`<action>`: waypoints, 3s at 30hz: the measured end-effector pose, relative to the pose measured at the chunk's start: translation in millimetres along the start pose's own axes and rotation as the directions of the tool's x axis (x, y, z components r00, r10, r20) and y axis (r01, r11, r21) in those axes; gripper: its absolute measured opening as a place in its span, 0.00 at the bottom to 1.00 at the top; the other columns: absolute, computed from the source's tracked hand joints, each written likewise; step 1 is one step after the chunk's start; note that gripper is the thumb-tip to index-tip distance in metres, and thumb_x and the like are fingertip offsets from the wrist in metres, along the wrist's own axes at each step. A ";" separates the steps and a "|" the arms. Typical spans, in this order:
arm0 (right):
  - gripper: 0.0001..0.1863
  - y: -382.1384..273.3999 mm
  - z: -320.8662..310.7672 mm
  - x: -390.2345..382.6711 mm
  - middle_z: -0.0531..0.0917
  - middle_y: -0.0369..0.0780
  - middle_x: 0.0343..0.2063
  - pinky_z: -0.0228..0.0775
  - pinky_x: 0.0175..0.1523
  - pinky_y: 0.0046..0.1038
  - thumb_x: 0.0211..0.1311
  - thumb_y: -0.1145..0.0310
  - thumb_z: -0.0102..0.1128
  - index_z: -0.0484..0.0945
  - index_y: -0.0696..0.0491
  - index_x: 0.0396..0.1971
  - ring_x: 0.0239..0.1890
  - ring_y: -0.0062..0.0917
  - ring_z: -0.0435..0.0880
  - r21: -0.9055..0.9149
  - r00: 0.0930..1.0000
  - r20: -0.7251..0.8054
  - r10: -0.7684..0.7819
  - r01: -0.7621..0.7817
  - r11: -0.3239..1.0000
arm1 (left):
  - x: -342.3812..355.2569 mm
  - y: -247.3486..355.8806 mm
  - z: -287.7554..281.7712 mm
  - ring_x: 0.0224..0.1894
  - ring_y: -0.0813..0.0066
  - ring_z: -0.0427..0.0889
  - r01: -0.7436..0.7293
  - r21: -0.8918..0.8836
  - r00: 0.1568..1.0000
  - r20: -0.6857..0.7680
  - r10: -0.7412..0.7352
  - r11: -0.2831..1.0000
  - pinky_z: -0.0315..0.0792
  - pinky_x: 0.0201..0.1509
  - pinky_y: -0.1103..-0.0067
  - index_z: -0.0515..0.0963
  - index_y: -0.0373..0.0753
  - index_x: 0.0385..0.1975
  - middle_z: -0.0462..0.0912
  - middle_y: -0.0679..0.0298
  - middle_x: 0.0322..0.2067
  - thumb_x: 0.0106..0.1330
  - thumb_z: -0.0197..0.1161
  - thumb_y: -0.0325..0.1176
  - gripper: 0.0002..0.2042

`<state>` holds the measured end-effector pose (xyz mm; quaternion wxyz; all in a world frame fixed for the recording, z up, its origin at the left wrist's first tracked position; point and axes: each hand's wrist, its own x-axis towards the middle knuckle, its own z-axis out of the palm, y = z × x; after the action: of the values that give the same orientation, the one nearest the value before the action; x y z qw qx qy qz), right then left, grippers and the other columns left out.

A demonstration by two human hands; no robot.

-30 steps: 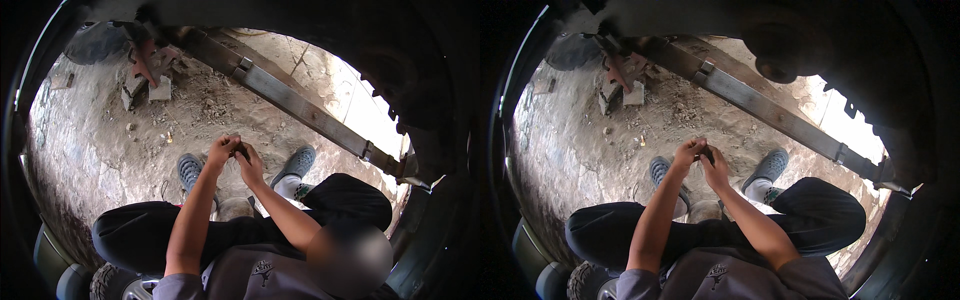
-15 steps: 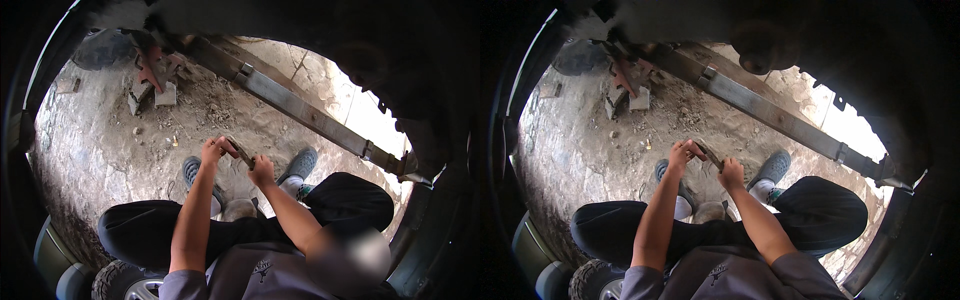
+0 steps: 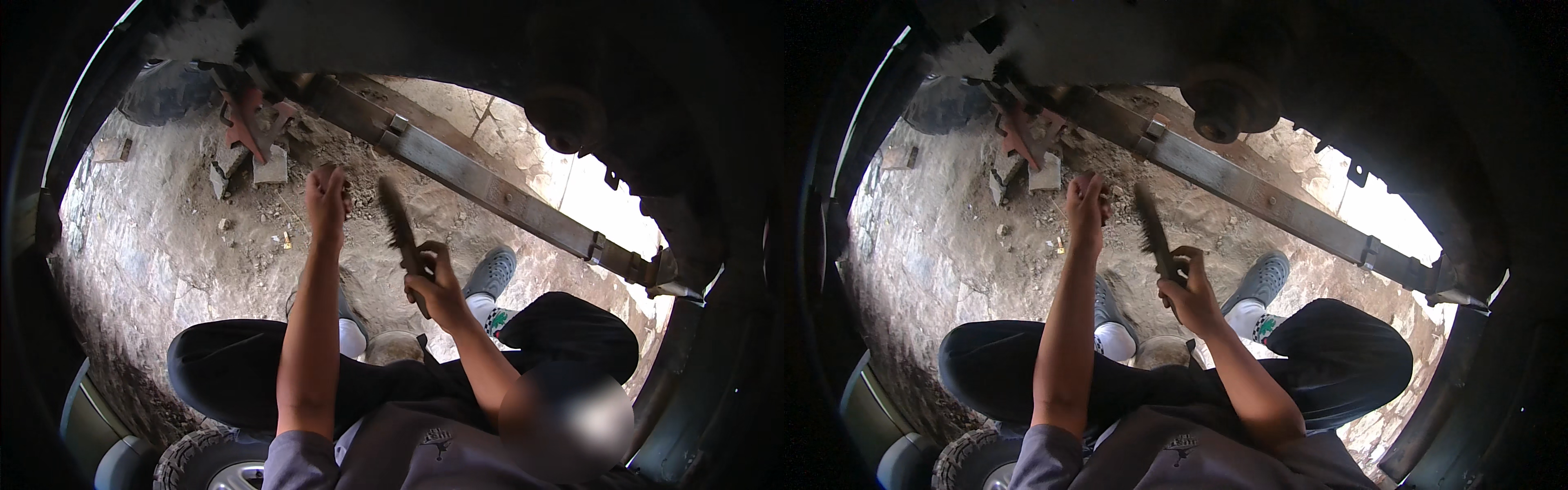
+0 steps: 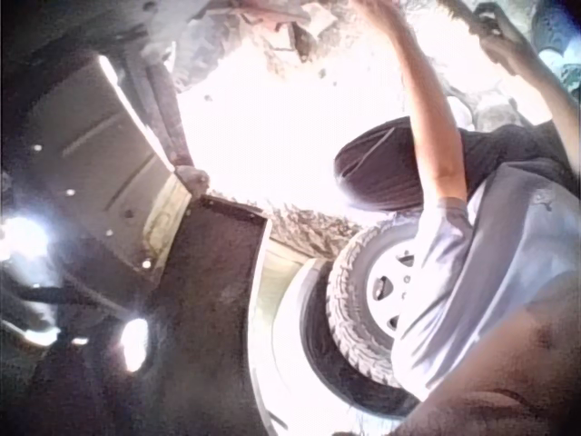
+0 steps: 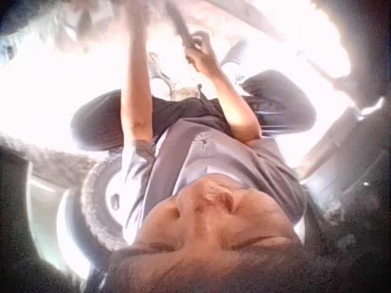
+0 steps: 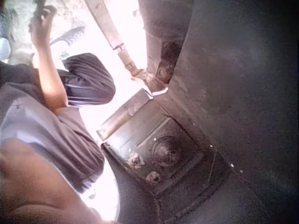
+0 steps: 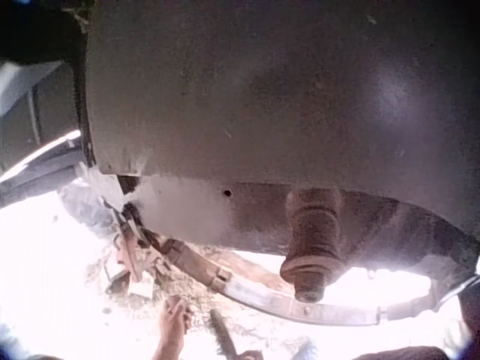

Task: The person sits beneath a vehicle and uses a hammer and a small metal piece to tap and adjust a metal bracket on the undercarriage. The person repeatedly hammers the bracket and then uses their hands to position and secure the metal piece.

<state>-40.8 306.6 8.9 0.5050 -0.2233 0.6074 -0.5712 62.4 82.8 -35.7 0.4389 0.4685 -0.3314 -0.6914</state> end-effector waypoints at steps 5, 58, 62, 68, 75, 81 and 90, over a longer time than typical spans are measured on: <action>0.40 -59.5 7.0 15.7 0.78 0.43 0.43 0.74 0.33 0.29 0.78 0.72 0.51 0.44 0.41 0.84 0.32 0.24 0.81 -0.427 0.973 -0.149 -0.175 0.097 0.899 | -5.3 15.5 41.5 0.18 0.87 0.70 -0.088 0.161 0.983 0.175 0.059 0.983 0.62 0.19 0.83 0.78 0.41 0.41 0.77 0.70 0.25 0.74 0.69 0.40 0.10; 0.38 -71.0 63.0 135.8 0.81 0.62 0.45 0.74 0.52 0.51 0.75 0.74 0.50 0.48 0.56 0.81 0.46 0.55 0.83 -0.680 0.887 -0.240 -0.394 0.136 0.720 | 3.3 12.0 31.9 0.27 0.80 0.78 -0.154 0.382 0.988 0.082 0.133 0.911 0.72 0.34 0.77 0.85 0.36 0.38 0.84 0.67 0.25 0.71 0.68 0.38 0.10; 0.38 -39.6 78.0 88.8 0.81 0.62 0.44 0.75 0.50 0.51 0.76 0.74 0.50 0.46 0.56 0.81 0.44 0.57 0.83 -0.703 0.823 -0.232 -0.518 0.226 0.674 | 8.7 11.3 25.0 0.25 0.80 0.78 -0.105 0.369 0.994 0.014 0.107 0.923 0.71 0.32 0.76 0.84 0.36 0.36 0.83 0.67 0.24 0.70 0.69 0.40 0.12; 0.41 -54.9 79.8 120.3 0.80 0.64 0.49 0.75 0.52 0.51 0.75 0.75 0.50 0.41 0.57 0.81 0.48 0.58 0.83 -0.686 0.845 -0.274 -0.459 0.163 0.709 | 9.6 8.2 29.2 0.25 0.80 0.77 -0.126 0.411 0.991 0.016 0.130 0.903 0.71 0.30 0.75 0.82 0.36 0.35 0.83 0.66 0.24 0.69 0.70 0.41 0.13; 0.40 -54.7 76.6 104.4 0.77 0.65 0.60 0.76 0.56 0.47 0.75 0.77 0.48 0.40 0.57 0.81 0.54 0.58 0.82 -0.635 0.887 -0.255 -0.385 0.147 0.759 | 4.3 17.5 41.5 0.23 0.82 0.74 -0.097 0.350 0.995 -0.002 0.104 0.932 0.68 0.28 0.77 0.83 0.36 0.39 0.81 0.68 0.25 0.72 0.68 0.40 0.11; 0.42 -40.1 95.6 83.3 0.76 0.66 0.62 0.79 0.54 0.48 0.73 0.78 0.47 0.38 0.56 0.81 0.54 0.58 0.84 -0.612 0.868 -0.251 -0.429 0.201 0.765 | -1.4 25.6 33.1 0.21 0.87 0.70 -0.070 0.210 0.997 0.030 0.065 0.975 0.64 0.24 0.81 0.82 0.40 0.37 0.79 0.71 0.23 0.73 0.67 0.37 0.08; 0.44 -88.5 59.8 151.1 0.80 0.62 0.59 0.76 0.58 0.53 0.75 0.73 0.49 0.33 0.55 0.81 0.53 0.59 0.84 -0.708 0.922 -0.209 -0.327 0.088 0.700 | 0.1 32.5 24.7 0.16 0.88 0.67 -0.055 0.234 0.998 0.010 0.055 0.971 0.58 0.18 0.84 0.79 0.46 0.37 0.76 0.74 0.24 0.73 0.69 0.40 0.08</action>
<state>-74.8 128.6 45.8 0.2126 -0.3666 0.8186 -0.3875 48.8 71.0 0.9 0.3991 0.5064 -0.4241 -0.6359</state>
